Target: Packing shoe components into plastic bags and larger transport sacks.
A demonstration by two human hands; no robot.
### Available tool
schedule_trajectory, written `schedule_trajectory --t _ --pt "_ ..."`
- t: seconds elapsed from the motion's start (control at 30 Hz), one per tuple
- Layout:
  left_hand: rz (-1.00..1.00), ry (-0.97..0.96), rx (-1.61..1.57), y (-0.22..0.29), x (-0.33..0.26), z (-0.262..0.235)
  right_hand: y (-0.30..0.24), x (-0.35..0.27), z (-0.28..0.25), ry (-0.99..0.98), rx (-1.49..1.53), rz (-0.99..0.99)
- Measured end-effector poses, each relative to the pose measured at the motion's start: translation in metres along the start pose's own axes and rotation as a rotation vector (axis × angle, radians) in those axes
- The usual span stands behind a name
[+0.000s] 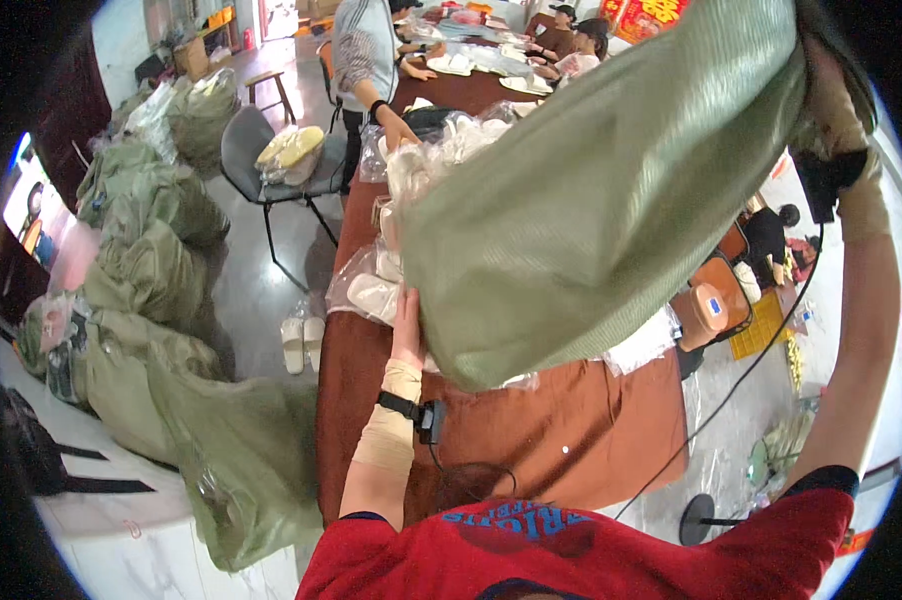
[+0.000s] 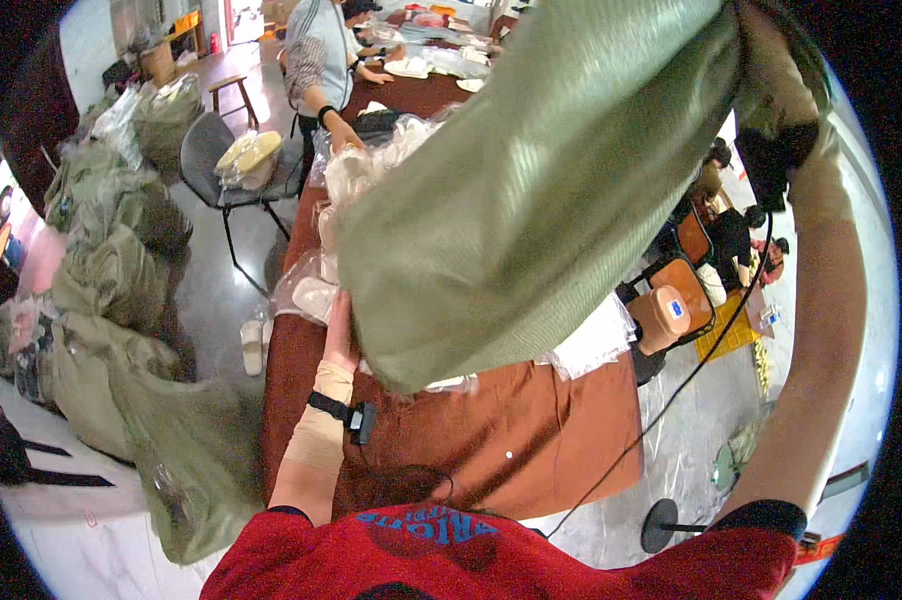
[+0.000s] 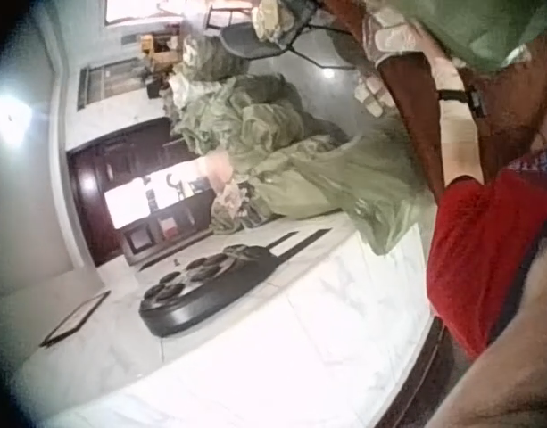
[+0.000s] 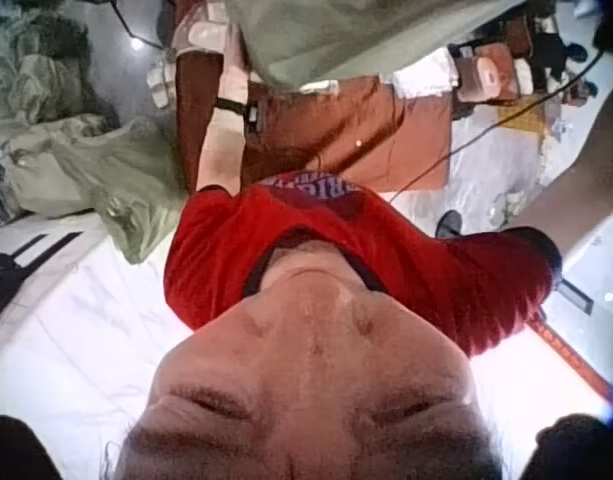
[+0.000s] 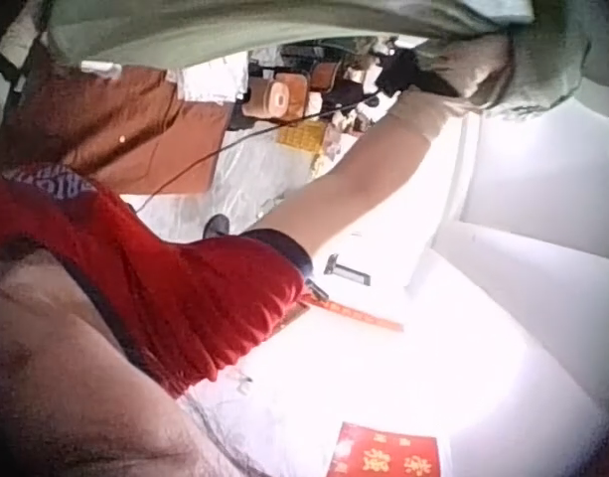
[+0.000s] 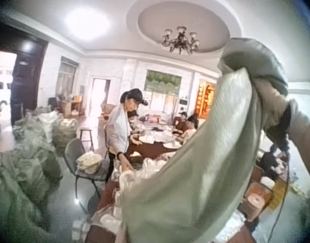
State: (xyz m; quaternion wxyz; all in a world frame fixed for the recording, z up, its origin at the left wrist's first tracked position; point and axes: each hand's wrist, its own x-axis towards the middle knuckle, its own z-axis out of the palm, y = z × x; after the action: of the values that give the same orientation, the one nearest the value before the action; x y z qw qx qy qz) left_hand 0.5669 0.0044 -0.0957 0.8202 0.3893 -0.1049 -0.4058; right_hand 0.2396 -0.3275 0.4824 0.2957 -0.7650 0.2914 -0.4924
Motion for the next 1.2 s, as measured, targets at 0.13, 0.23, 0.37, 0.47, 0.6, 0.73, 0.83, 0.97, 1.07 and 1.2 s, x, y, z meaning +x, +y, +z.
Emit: schedule_trajectory --t 0.13,0.23,0.37,0.47,0.6,0.73,0.83,0.97,1.07,1.2 --pt "0.360 0.091 0.718 -0.007 -0.016 -0.024 -0.065 -0.076 0.036 -0.064 -0.027 -0.041" --pt "0.517 -0.109 1.063 -0.003 -0.010 -0.007 -0.102 -0.109 -0.007 -0.178 -0.142 0.010" --pt "0.548 -0.095 1.386 0.057 -0.043 0.018 -0.086 -0.164 0.004 -0.016 0.076 0.159" --pt "0.616 0.216 1.006 0.113 -0.081 0.069 -0.045 -0.166 -0.059 0.044 0.232 0.221" --pt "0.812 0.124 1.317 0.078 -0.058 0.023 -0.005 -0.140 -0.131 0.066 -0.113 0.144" --pt "0.072 0.027 0.841 0.106 -0.079 0.044 0.017 -0.123 -0.162 0.130 -0.343 0.249" --pt "0.246 0.144 1.006 0.025 -0.092 0.000 0.007 -0.139 -0.154 0.137 -0.433 0.286" --pt "-0.018 -0.007 0.941 -0.030 -0.126 -0.056 -0.053 -0.206 -0.050 -0.093 -0.194 0.009" --pt "0.100 -0.335 1.295 -0.005 -0.119 -0.031 -0.065 -0.189 -0.102 -0.301 -0.764 -0.366" --pt "-0.040 -0.443 0.819 0.069 -0.142 0.036 -0.072 -0.182 -0.101 -0.249 -0.720 -0.378"
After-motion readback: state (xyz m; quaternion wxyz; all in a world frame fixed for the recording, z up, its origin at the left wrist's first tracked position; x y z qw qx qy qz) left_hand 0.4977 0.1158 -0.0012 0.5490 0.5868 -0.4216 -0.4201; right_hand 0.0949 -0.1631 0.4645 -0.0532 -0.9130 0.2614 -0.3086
